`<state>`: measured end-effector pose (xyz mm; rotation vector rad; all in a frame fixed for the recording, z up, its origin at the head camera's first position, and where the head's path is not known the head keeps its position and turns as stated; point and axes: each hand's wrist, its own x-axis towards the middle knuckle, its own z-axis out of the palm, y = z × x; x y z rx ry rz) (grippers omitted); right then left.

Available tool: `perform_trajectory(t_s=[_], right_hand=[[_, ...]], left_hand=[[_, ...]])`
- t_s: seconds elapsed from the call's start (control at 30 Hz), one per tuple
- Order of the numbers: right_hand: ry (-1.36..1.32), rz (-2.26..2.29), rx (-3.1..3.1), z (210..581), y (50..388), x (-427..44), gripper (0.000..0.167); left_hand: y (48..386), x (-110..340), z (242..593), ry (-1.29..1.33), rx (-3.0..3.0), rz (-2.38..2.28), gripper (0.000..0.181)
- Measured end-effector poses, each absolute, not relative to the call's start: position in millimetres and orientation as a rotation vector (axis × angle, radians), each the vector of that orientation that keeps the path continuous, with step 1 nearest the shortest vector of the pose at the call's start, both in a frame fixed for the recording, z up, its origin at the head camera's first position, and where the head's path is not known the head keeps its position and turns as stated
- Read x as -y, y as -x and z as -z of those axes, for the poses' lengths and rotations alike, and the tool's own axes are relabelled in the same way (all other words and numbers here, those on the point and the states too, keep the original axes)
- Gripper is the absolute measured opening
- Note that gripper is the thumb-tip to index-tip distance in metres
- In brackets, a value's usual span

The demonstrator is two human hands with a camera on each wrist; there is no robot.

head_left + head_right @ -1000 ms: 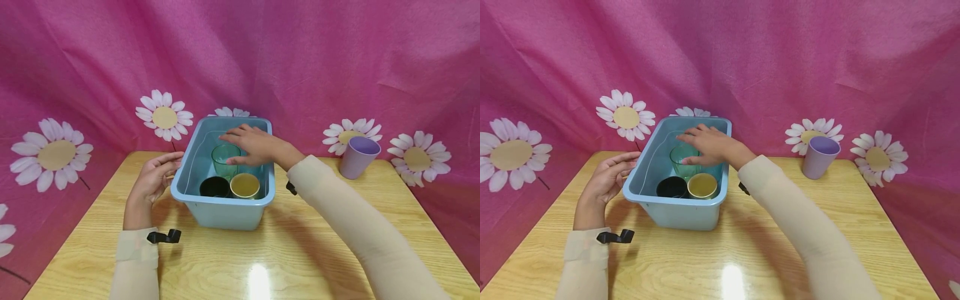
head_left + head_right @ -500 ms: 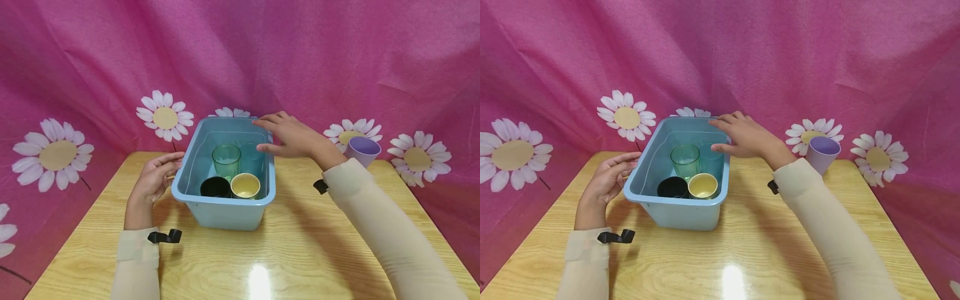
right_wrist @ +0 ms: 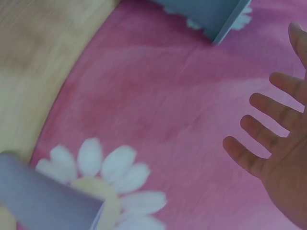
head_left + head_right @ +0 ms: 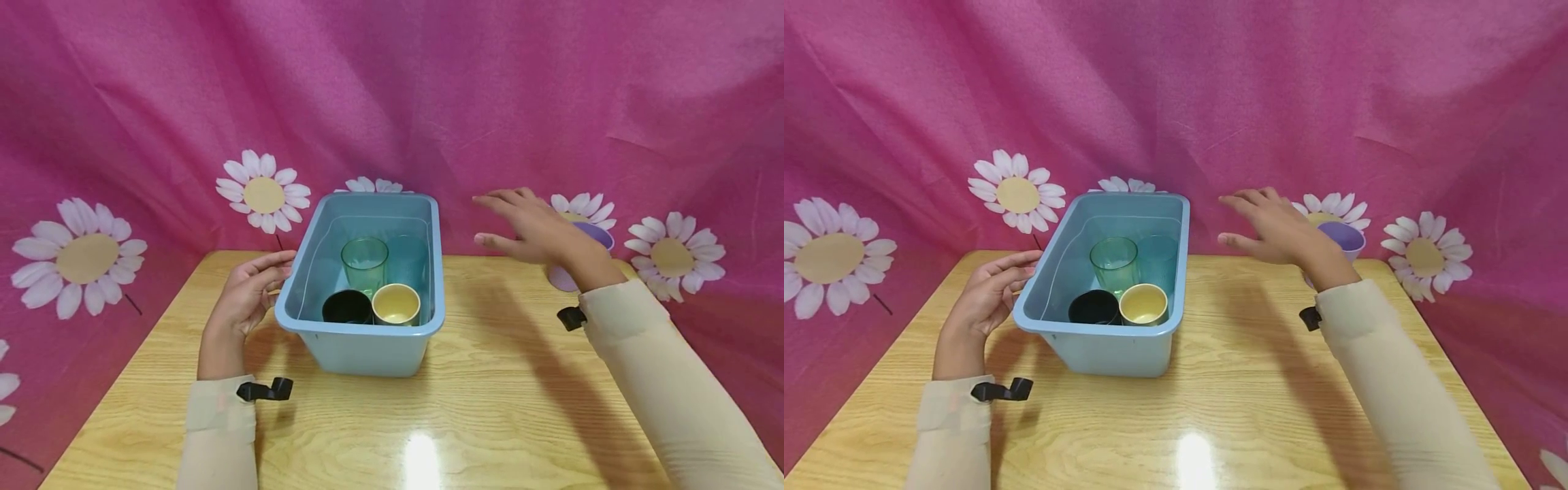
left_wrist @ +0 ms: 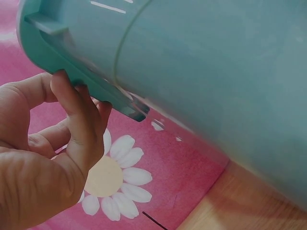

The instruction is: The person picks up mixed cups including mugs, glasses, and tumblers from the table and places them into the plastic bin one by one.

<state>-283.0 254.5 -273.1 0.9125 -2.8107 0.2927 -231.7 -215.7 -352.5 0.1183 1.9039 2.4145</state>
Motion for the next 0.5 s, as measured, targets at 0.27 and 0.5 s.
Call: perform_trajectory(t_s=[0.27,0.5], right_hand=[[-0.805,-0.303,2.815,284,277,-298,0.071],[-0.726,-0.343,2.817,292,277,-335,0.072]], left_hand=[[232,217,353,-0.122,-1.904,-2.415,0.040],[233,218,353,-0.123,-1.896,-2.416,0.038]])
